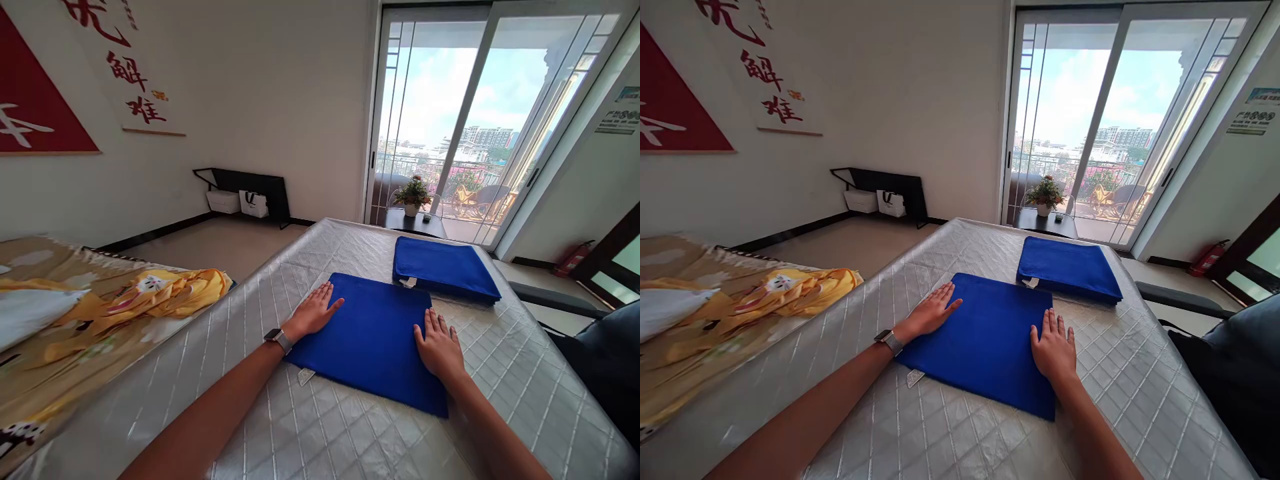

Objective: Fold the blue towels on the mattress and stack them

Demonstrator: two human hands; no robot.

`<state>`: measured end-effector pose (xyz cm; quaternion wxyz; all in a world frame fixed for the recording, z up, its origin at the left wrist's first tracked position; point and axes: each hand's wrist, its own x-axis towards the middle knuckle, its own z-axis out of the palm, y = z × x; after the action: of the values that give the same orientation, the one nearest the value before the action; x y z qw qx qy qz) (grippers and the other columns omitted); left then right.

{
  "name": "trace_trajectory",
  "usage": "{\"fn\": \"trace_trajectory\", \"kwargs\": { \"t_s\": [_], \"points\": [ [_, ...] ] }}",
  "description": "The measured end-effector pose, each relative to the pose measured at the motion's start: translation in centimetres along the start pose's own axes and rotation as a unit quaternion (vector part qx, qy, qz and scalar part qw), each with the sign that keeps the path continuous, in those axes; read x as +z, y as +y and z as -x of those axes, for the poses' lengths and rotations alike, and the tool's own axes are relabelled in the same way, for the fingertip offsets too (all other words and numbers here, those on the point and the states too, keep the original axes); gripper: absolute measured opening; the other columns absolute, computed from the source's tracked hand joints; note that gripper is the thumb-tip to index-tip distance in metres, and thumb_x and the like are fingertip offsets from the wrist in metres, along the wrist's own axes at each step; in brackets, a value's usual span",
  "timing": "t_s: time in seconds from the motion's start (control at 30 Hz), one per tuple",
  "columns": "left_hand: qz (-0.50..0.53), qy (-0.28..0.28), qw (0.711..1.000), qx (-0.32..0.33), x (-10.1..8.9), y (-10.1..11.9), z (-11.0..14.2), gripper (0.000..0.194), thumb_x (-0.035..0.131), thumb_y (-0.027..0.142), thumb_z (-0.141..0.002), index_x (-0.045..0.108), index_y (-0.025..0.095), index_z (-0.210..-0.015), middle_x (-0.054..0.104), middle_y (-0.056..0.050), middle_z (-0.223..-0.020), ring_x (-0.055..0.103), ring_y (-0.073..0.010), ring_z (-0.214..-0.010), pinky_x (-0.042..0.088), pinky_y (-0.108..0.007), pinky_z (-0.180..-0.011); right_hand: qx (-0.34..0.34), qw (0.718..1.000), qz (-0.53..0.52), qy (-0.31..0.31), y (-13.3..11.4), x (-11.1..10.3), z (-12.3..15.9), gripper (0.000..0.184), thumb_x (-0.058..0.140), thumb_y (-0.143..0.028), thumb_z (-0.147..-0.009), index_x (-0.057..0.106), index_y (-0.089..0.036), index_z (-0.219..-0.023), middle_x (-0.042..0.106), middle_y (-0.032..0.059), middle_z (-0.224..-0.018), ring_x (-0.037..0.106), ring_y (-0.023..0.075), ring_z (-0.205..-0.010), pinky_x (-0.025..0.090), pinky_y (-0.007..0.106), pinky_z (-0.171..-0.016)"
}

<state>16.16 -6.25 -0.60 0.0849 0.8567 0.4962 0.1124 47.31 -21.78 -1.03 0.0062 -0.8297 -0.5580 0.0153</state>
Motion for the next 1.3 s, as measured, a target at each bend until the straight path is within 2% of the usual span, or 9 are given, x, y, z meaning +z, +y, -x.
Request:
{"fn": "trace_trajectory", "kwargs": {
  "t_s": [0.2,0.47,0.57,0.67,0.87,1.1,1.3],
  "points": [
    [0.001,0.025,1.0,0.008,1.0,-0.1,0.0,0.093,0.014,0.075,-0.098,0.031,0.005,-0.158,0.026,-0.018,-0.165,0.025,-0.0289,-0.154,0.017,-0.042,-0.126,-0.004,1.0,0.029,0.005,0.4,0.7,-0.3,0.07,0.015,-0.048,-0.103,0.014,-0.011,-0.163,0.013,0.004,-0.17,0.015,0.0239,-0.156,0.015,0.048,-0.125],
    [0.016,0.032,0.999,0.005,1.0,0.0,0.2,0.094,0.014,0.074,-0.098,0.03,0.003,-0.158,0.025,-0.019,-0.165,0.024,-0.0296,-0.154,0.017,-0.043,-0.126,-0.016,0.999,0.046,-0.008,1.2,1.3,-0.6,0.069,0.013,-0.046,-0.103,0.013,-0.011,-0.163,0.011,0.005,-0.171,0.013,0.0243,-0.156,0.017,0.049,-0.125],
    [0.021,0.032,0.999,0.001,1.1,0.0,0.3,0.095,0.014,0.073,-0.098,0.03,0.001,-0.157,0.024,-0.02,-0.165,0.024,-0.0303,-0.154,0.017,-0.043,-0.126,-0.022,0.997,0.066,-0.021,1.5,0.9,-1.5,0.067,0.012,-0.045,-0.103,0.016,-0.014,-0.163,0.013,0.005,-0.17,0.016,0.0245,-0.156,0.019,0.05,-0.124],
    [0.032,0.043,0.999,0.003,1.4,-0.1,0.2,0.093,0.016,0.074,-0.098,0.03,0.005,-0.158,0.026,-0.018,-0.165,0.025,-0.0306,-0.153,0.018,-0.044,-0.126,-0.027,0.997,0.073,-0.007,1.4,0.2,-3.3,0.065,0.011,-0.043,-0.104,0.021,-0.016,-0.162,0.015,0.0055,-0.17,0.017,0.0241,-0.156,0.018,0.048,-0.124],
    [0.038,0.046,0.998,0.004,1.6,-0.3,0.2,0.09,0.018,0.072,-0.099,0.029,0.007,-0.159,0.025,-0.017,-0.166,0.023,-0.0292,-0.154,0.018,-0.043,-0.126,-0.045,0.998,0.045,-0.001,1.1,0.1,-6.6,0.064,0.011,-0.039,-0.105,0.024,-0.011,-0.161,0.02,0.0075,-0.169,0.019,0.0236,-0.155,0.021,0.046,-0.124],
    [0.023,0.028,0.999,0.0,0.9,0.0,0.5,0.091,0.016,0.073,-0.098,0.03,0.006,-0.159,0.024,-0.017,-0.166,0.023,-0.0278,-0.154,0.016,-0.041,-0.126,-0.061,0.996,0.055,0.036,2.0,2.4,-7.3,0.062,0.013,-0.035,-0.105,0.026,-0.013,-0.161,0.019,0.008,-0.169,0.016,0.0213,-0.156,0.016,0.045,-0.124],
    [0.019,0.03,0.999,0.003,0.6,-0.1,0.4,0.091,0.016,0.073,-0.099,0.031,0.006,-0.158,0.026,-0.018,-0.166,0.024,-0.0282,-0.154,0.018,-0.042,-0.126,-0.038,0.999,0.025,0.03,1.4,1.8,-7.1,0.065,0.014,-0.04,-0.105,0.02,-0.012,-0.162,0.018,0.0063,-0.169,0.015,0.0197,-0.156,0.013,0.042,-0.125]
  ]
}}
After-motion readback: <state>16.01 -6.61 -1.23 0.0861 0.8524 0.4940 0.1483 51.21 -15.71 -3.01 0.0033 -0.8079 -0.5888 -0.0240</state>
